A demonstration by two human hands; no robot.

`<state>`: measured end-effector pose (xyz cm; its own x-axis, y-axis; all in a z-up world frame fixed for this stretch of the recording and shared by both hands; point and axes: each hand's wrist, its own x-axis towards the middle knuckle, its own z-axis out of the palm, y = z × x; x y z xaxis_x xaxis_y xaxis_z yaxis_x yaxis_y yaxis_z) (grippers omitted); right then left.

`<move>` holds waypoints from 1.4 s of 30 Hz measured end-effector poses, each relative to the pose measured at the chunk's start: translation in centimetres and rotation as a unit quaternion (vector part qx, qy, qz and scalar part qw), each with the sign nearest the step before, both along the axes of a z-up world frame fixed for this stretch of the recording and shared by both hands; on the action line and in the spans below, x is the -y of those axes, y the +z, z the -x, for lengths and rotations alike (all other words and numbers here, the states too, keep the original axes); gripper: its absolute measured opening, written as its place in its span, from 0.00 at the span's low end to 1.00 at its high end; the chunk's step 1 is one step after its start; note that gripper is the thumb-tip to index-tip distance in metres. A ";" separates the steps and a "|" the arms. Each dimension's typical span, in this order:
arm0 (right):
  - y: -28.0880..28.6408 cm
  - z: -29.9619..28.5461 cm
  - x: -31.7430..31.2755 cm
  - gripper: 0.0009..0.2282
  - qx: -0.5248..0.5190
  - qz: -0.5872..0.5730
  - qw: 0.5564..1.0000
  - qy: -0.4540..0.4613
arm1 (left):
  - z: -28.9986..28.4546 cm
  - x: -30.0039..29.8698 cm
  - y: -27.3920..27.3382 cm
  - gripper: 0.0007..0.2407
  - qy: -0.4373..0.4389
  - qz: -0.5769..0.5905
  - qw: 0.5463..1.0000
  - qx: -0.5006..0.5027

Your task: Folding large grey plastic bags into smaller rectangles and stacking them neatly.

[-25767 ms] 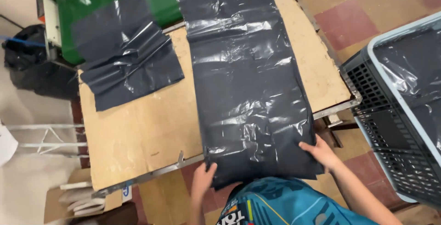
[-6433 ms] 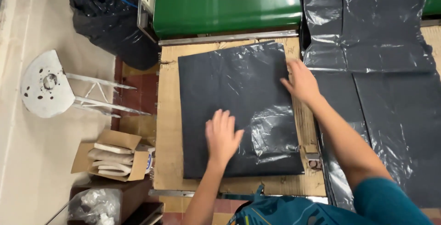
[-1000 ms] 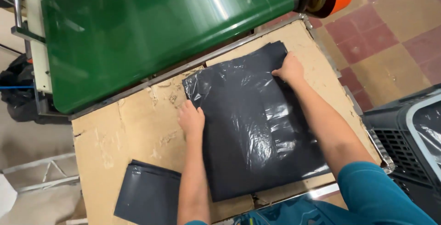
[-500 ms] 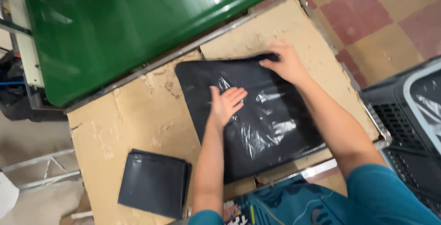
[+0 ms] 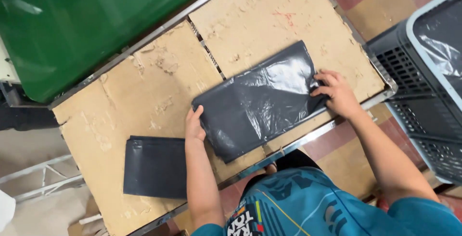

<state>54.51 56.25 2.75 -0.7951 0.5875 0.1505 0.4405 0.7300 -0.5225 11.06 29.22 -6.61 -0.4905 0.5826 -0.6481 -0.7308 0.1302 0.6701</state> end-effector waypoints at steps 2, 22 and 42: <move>0.7 -0.2 -0.6 0.22 0.084 -0.018 0.996 -0.013 | -0.7 0.4 -0.5 0.21 0.037 0.042 0.977 -0.206; -3.6 12.8 -1.8 0.33 0.034 -0.225 0.972 -0.061 | -12.9 -2.3 9.8 0.39 -0.269 0.371 0.531 -0.712; 0.6 6.3 17.9 0.42 -0.003 -0.027 0.970 0.240 | -16.2 5.7 10.7 0.10 -0.427 -0.092 0.467 -0.769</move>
<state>48.17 38.36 3.37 -0.9742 0.1399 0.1769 0.0388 0.8768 -0.4794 27.21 23.56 4.05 0.1690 0.9678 0.1866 0.8989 -0.2290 0.3735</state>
